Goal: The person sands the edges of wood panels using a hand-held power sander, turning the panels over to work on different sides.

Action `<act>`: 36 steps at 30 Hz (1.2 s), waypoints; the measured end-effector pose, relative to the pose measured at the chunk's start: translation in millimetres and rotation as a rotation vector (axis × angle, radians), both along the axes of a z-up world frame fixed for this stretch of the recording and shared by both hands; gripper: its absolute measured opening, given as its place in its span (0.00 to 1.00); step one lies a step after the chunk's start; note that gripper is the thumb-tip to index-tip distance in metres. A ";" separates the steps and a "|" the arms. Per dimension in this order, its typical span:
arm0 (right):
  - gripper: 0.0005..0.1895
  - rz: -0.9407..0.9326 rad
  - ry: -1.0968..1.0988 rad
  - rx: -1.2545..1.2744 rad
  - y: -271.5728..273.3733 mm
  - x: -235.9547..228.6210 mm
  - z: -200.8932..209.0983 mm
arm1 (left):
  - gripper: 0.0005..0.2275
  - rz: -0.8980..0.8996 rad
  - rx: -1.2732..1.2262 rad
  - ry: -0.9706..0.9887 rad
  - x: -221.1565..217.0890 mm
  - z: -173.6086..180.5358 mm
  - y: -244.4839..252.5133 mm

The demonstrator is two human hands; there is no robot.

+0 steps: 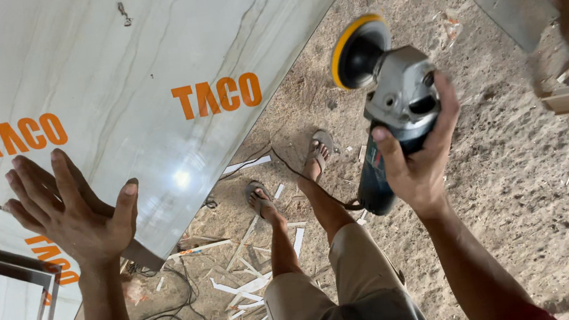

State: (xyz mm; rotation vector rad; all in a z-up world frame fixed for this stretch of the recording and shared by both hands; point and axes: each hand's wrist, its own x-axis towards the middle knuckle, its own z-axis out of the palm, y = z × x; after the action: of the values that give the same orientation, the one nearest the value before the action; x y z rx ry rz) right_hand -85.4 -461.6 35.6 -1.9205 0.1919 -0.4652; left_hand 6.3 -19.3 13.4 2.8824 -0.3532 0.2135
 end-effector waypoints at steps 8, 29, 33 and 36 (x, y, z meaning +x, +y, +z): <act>0.40 0.243 0.022 -0.274 25.2 -46.8 -22.8 | 0.41 0.011 0.006 -0.014 -2.8 0.7 -9.3; 0.35 0.130 0.047 -0.039 -10.1 10.7 13.3 | 0.42 0.003 0.047 -0.075 -6.3 -13.1 -3.8; 0.37 0.071 -0.045 -0.032 -54.7 -12.8 13.4 | 0.41 -0.177 0.385 -0.205 8.1 31.8 -127.0; 0.41 -0.081 0.116 -0.041 -61.6 -50.3 33.4 | 0.44 -0.206 0.072 0.050 3.2 11.8 -191.7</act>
State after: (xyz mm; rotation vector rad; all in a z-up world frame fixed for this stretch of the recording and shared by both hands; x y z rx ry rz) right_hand -135.7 -523.2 69.0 -1.9872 0.3392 -0.4149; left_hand 9.4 -211.0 25.2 2.8880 -0.6564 0.0945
